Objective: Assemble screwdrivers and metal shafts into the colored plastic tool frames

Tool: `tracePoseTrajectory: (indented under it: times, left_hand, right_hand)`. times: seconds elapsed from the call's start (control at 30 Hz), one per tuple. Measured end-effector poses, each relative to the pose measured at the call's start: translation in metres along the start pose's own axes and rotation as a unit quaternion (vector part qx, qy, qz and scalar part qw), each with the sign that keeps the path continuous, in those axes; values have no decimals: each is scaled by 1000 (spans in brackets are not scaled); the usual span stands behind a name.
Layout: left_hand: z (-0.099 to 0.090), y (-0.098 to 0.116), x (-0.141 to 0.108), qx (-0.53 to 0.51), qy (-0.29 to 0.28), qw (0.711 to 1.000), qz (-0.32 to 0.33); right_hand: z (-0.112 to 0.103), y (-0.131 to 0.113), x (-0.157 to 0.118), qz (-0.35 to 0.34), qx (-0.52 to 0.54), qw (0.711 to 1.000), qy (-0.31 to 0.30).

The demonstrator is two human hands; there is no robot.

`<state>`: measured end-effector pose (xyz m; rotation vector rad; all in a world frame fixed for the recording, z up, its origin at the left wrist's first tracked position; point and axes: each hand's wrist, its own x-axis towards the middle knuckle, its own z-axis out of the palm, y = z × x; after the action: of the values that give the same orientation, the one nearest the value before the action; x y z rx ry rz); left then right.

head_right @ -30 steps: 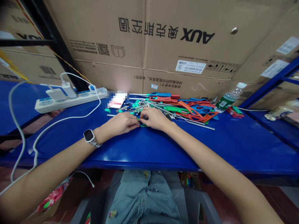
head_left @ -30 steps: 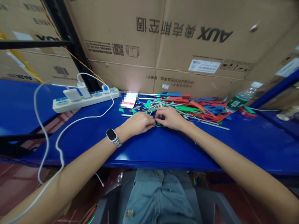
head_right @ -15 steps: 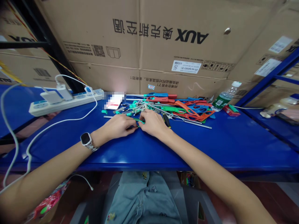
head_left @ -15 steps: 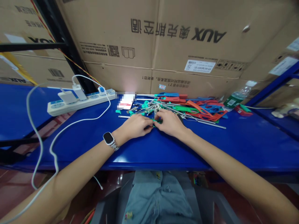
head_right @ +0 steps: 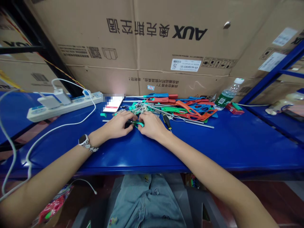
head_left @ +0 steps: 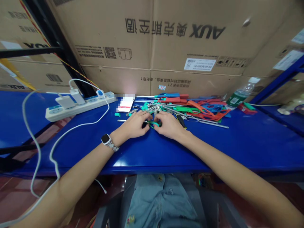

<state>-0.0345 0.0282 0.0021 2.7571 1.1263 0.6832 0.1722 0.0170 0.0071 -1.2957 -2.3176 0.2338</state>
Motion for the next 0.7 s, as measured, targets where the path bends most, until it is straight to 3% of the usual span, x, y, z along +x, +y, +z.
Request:
tracePoseTrajectory:
  times: [0.23,0.37,0.57,0.7]
  left_hand:
    - [1,-1,-6,-15,-22,1000,2]
    - [3,0,-7,-27,-16,999,-13]
    - [1,6,-7,-32,-23,999,-38]
    - [3,13,-6,-31,-10,998,-57]
  right_hand:
    - [-3,7,-3,-27,-76,996,40]
    - [-4,7,-5,-6,-85,995,43]
    - [-4,5,-8,60,-32,998,17]
    - [0,7,-7,50,10,998,29]
